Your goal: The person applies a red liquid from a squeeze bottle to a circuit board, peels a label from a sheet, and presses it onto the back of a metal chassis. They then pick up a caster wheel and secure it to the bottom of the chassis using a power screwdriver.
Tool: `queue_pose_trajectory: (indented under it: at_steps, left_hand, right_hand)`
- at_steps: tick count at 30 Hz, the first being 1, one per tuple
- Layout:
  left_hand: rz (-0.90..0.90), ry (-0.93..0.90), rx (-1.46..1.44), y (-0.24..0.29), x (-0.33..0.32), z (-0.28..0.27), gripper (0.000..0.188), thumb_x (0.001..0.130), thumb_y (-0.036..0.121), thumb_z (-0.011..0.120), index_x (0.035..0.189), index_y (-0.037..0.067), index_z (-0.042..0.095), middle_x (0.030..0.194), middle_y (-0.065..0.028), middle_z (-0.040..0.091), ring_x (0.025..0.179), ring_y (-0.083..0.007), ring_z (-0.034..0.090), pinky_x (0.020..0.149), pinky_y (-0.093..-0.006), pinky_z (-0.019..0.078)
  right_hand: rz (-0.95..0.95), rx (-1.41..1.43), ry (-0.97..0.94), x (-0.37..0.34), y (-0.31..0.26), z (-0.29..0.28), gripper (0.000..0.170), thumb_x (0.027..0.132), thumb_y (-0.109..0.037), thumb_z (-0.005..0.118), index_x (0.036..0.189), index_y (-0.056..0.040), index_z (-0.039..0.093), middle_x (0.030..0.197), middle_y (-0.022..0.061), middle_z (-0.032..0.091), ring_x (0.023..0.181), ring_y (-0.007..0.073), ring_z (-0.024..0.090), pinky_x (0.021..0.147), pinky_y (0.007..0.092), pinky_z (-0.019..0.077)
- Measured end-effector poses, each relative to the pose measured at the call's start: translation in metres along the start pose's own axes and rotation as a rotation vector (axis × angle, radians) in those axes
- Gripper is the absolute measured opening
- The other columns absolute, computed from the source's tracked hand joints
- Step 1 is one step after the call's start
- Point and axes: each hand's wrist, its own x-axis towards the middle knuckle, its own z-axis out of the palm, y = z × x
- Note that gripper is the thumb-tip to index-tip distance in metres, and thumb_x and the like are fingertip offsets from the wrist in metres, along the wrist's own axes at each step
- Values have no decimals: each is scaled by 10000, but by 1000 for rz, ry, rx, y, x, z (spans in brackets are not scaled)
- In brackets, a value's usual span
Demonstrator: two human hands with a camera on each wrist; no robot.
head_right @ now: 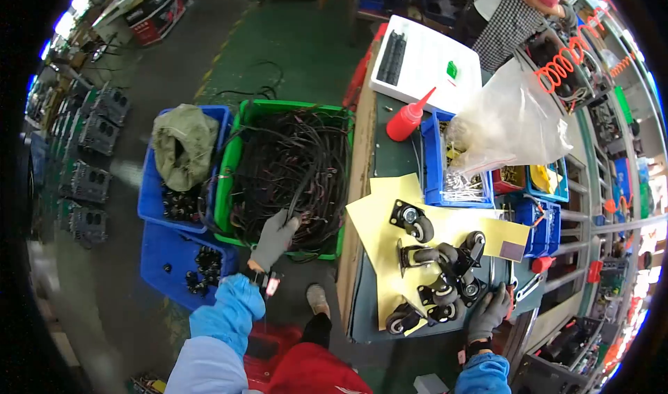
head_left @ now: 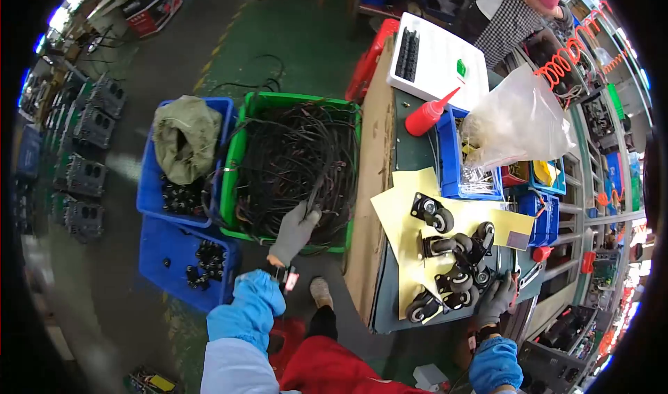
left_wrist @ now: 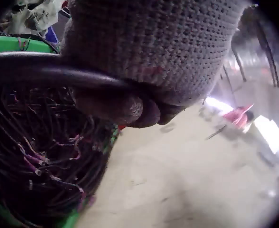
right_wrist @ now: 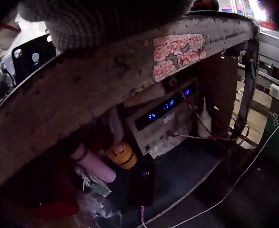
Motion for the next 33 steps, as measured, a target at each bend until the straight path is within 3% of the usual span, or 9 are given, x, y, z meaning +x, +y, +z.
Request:
queue_pose_trajectory:
  at_steps: [5,9,13,16,21,24,26,28,33]
  left_hand:
    - [-119,119,-394,133,-119,-21,219,970,228,558,1047,29,607,608,8,496,490,-84,459,489,-254,387]
    - [-55,52,-913,187,-214,-8,219,954,253,602,1013,49,545,754,-23,519,714,-161,587,651,-318,526]
    - [-133,-220,-921,200,-324,55,174,981,202,598,985,29,576,925,-101,626,906,-251,620,903,-415,519]
    - [-106,-543,-646,202,-405,117,242,1018,201,529,1161,23,612,1128,-119,659,1092,-201,612,968,-355,496]
    - [-298,-1099,-732,217,-543,212,346,1044,294,475,1267,43,559,1279,-112,603,1130,-184,589,986,-371,478]
    - [-301,-1203,-774,225,-603,246,389,1042,333,471,1312,58,523,1286,-107,594,1090,-173,596,945,-359,491]
    - [-649,-1360,-818,230,-636,254,421,1031,359,488,1326,59,504,1269,-101,600,1048,-166,608,906,-342,503]
    - [-789,-1532,-336,231,-649,256,411,1014,366,504,1275,52,550,1184,-105,634,964,-149,623,847,-313,508]
    - [264,-1316,-11,305,-693,318,407,1014,318,468,1202,-20,595,1050,-128,673,935,-176,642,837,-310,514]
  right_hand:
    - [71,-1,-44,-2,7,-1,464,959,-215,519,1352,25,461,1212,276,557,1158,446,496,979,491,409]
    - [27,236,183,-15,20,-11,684,850,-85,659,1462,7,369,1245,243,546,1108,362,550,935,449,443]
    - [112,1058,-326,-106,-49,-186,317,891,-314,687,971,-8,707,809,100,692,739,222,617,686,353,498]
    - [-12,1282,-1425,-229,-37,-250,399,957,-394,616,1097,-27,686,940,62,690,796,168,619,705,328,504]
    - [668,2062,-726,-355,19,-332,461,1018,-408,482,1356,-95,492,1128,60,621,897,126,576,716,286,498]
    - [850,2529,-172,-389,68,-359,304,990,-363,524,1135,-104,589,911,-9,595,671,92,492,576,234,381]
    - [267,1369,98,-401,84,-403,253,999,-296,530,1124,-76,552,1059,32,624,798,91,540,647,208,424]
    - [656,2133,-35,-413,124,-407,225,991,-256,543,1129,-80,572,988,7,611,790,79,531,666,207,445]
    - [643,1648,123,-475,155,-430,200,1005,-230,528,1084,-69,615,832,-33,548,730,57,502,634,232,448]
